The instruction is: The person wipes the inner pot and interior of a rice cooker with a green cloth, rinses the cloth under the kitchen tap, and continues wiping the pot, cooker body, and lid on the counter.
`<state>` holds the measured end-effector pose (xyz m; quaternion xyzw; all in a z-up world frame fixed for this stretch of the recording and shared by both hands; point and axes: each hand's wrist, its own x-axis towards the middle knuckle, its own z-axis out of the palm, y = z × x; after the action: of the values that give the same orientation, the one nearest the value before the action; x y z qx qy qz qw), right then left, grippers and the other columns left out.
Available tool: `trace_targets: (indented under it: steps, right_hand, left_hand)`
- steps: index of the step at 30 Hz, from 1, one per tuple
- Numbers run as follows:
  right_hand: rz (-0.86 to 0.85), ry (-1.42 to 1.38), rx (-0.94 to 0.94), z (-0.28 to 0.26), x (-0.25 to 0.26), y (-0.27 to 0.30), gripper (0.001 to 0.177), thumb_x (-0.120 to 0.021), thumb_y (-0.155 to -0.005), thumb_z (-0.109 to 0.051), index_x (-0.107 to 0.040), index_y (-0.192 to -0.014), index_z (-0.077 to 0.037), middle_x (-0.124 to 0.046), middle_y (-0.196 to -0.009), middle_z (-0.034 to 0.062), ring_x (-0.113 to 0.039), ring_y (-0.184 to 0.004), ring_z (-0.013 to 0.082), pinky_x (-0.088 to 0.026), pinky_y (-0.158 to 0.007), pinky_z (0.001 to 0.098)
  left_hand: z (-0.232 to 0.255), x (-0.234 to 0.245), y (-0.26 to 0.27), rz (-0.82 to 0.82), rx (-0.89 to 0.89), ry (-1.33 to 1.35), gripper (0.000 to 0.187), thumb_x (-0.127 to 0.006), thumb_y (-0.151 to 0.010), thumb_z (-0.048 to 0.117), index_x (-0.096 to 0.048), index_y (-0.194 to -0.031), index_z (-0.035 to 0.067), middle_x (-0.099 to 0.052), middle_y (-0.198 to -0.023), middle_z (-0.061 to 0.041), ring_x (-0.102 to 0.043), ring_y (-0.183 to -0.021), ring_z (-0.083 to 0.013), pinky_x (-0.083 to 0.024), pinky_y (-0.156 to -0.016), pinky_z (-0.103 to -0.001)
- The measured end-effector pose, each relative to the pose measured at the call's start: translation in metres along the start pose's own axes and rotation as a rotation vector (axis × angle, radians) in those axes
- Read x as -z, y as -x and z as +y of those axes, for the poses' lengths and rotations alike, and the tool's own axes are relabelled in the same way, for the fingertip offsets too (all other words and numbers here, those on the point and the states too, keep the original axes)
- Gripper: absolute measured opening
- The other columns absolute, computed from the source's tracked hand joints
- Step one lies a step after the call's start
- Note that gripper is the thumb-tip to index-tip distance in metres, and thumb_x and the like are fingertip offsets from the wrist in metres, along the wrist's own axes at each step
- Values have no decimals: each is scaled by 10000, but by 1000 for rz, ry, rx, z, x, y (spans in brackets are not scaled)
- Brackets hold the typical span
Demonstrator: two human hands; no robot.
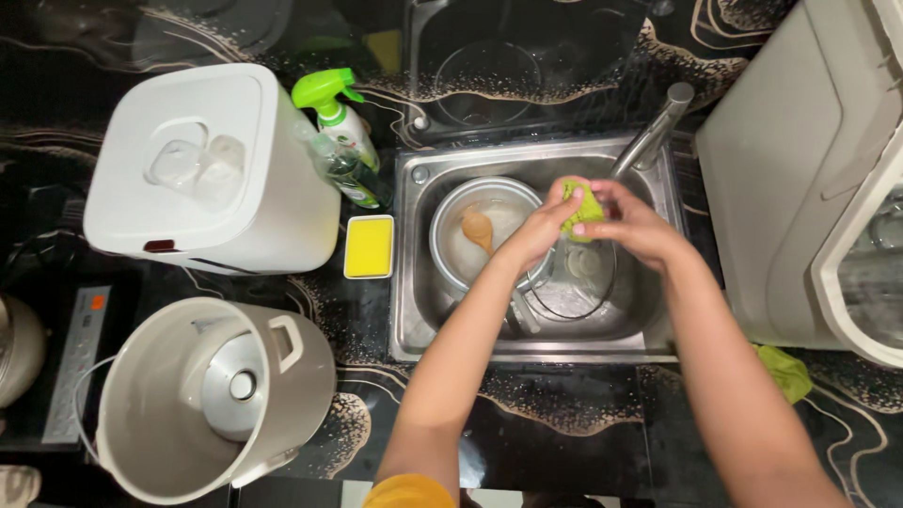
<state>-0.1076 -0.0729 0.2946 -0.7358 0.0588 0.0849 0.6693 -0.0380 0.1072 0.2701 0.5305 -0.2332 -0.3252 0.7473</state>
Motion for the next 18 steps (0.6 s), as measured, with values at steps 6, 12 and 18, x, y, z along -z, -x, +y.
trace_targets:
  steps: [6, 12, 18]
  right_hand:
    - [-281, -344, -106, 4, -29, -3, 446, -769, -888, -70, -604, -1280, 65, -691, -1077, 119, -679, -961, 227, -562, -844, 383]
    - [-256, -310, -190, -1, -74, -7, 353, -698, -851, -19, -617, -1194, 0, -727, -1037, 102, -738, -911, 197, -628, -820, 344]
    - [-449, -475, -192, -8, -81, -6, 213, -695, -873, -27, -636, -1077, -35, -668, -907, 72, -655, -699, 165, -517, -609, 292]
  left_hand:
    - [9, 9, 10, 33, -198, -343, 342, -529, -1077, 327, -531, -1325, 92, -436, -1623, -120, -169, -1543, -229, -207, -1237, -420]
    - [27, 14, 25, 23, -325, -265, 167, -714, -981, 114, -586, -1060, 40, -667, -1283, -171, -672, -1171, -258, -563, -987, -377]
    - [52, 2, 36, 76, -174, -47, 151, -545, -1074, 183, -580, -1113, 42, -565, -762, -11, -542, -690, -81, -484, -629, -248]
